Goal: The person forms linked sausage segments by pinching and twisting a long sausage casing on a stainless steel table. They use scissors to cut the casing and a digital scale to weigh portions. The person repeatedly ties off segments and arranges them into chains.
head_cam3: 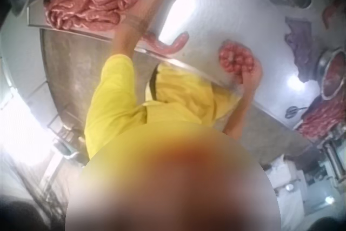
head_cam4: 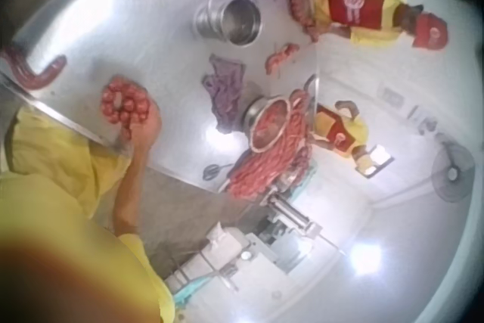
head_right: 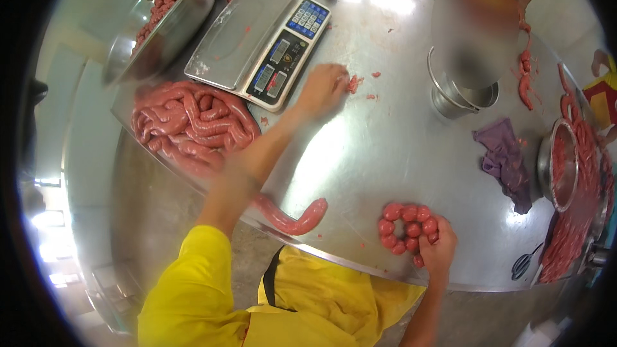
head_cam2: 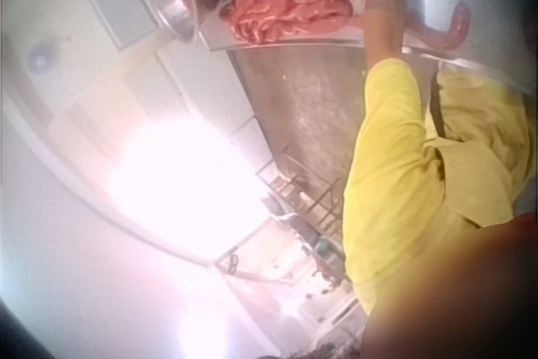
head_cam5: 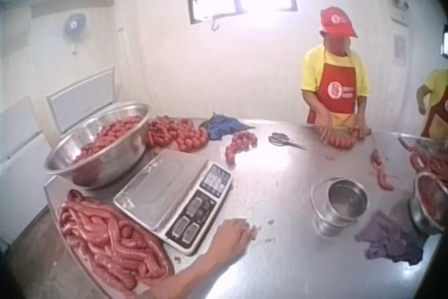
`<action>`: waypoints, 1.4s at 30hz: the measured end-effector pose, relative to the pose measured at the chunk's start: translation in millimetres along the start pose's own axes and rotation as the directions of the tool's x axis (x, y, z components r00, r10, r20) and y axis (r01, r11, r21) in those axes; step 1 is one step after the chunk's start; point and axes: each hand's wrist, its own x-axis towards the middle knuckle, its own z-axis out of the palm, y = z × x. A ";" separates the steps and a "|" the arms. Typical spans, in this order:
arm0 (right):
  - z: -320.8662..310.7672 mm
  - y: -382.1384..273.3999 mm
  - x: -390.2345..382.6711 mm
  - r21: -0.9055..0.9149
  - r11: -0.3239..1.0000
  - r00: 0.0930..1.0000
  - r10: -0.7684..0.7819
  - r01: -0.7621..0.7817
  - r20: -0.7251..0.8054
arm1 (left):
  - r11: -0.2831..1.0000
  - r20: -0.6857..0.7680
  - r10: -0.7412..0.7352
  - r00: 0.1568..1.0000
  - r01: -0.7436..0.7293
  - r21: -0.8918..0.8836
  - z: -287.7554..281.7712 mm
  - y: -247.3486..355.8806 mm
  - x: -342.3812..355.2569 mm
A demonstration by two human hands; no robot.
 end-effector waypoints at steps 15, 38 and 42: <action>231.6 -212.2 354.8 0.101 0.852 0.805 -0.520 0.514 0.286 | 0.993 0.033 -0.014 0.999 0.018 -0.115 -21.8 22.4 -86.1; 280.8 -235.6 348.7 -0.243 0.778 0.813 -0.528 0.579 0.247 | 0.985 0.112 -0.100 0.989 0.114 -0.127 -25.2 26.4 -83.3; 280.6 -232.9 355.0 -0.243 0.776 0.809 -0.522 0.582 0.271 | 0.983 0.111 -0.098 0.989 0.114 -0.147 -23.1 25.0 -83.3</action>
